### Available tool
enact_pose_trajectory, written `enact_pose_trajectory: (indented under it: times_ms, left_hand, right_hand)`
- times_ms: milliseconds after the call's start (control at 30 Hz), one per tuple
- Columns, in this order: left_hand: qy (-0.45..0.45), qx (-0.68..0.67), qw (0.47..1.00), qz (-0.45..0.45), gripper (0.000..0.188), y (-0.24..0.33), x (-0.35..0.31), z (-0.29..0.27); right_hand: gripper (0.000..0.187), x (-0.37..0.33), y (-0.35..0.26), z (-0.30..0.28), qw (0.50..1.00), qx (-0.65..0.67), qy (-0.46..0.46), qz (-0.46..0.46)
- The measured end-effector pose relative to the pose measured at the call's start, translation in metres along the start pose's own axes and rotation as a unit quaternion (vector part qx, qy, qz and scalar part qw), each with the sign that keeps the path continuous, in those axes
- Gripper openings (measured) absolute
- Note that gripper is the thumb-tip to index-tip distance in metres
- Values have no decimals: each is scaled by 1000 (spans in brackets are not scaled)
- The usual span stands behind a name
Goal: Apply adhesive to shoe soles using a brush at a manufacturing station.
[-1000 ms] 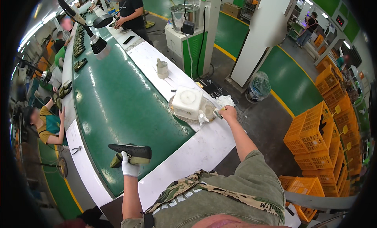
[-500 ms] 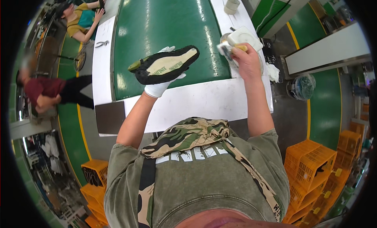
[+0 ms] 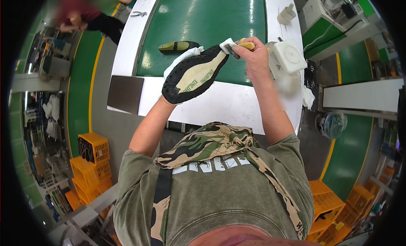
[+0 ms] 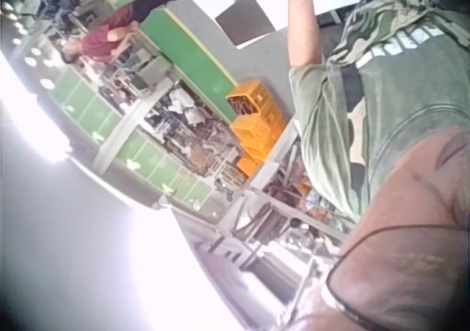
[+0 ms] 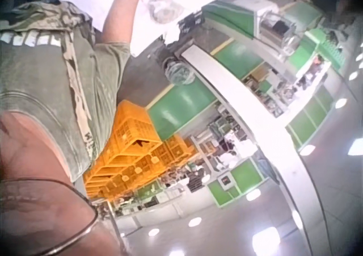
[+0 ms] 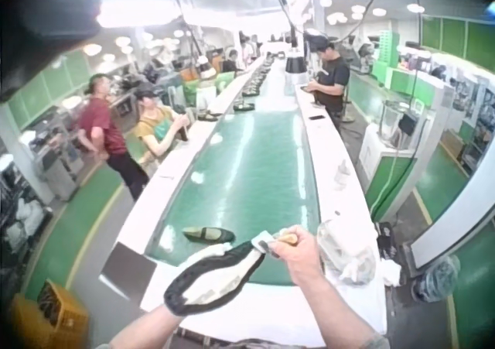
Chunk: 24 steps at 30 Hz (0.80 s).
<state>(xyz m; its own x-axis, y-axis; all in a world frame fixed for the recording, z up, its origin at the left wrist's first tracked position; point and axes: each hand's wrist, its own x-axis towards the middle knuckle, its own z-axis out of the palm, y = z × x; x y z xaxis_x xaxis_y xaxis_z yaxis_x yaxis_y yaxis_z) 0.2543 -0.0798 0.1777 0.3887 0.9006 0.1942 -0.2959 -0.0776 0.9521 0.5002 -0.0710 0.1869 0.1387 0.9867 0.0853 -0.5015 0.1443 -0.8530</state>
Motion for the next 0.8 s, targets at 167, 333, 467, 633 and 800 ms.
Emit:
enact_pose_trajectory:
  times_ms: [167,333,467,633,800]
  left_hand:
    - [53,125,990,26,47,0,-13,12]
    - [5,429,897,109,62,11,-34,13]
    - [66,392,910,112,66,0,-53,0]
    - [132,397,903,98,57,33,-79,3]
    - [119,309,943,-34,61,66,-115,-25]
  right_hand:
    - [20,-10,5,16,997,19,-40,61]
    - [21,-30,-5,48,991,41,-86,95]
    - [22,-45,-9,79,985,47,-125,109]
    - [21,-60,-16,123,974,44,-187,119]
    - [19,-63,1,170,966,50,-234,100]
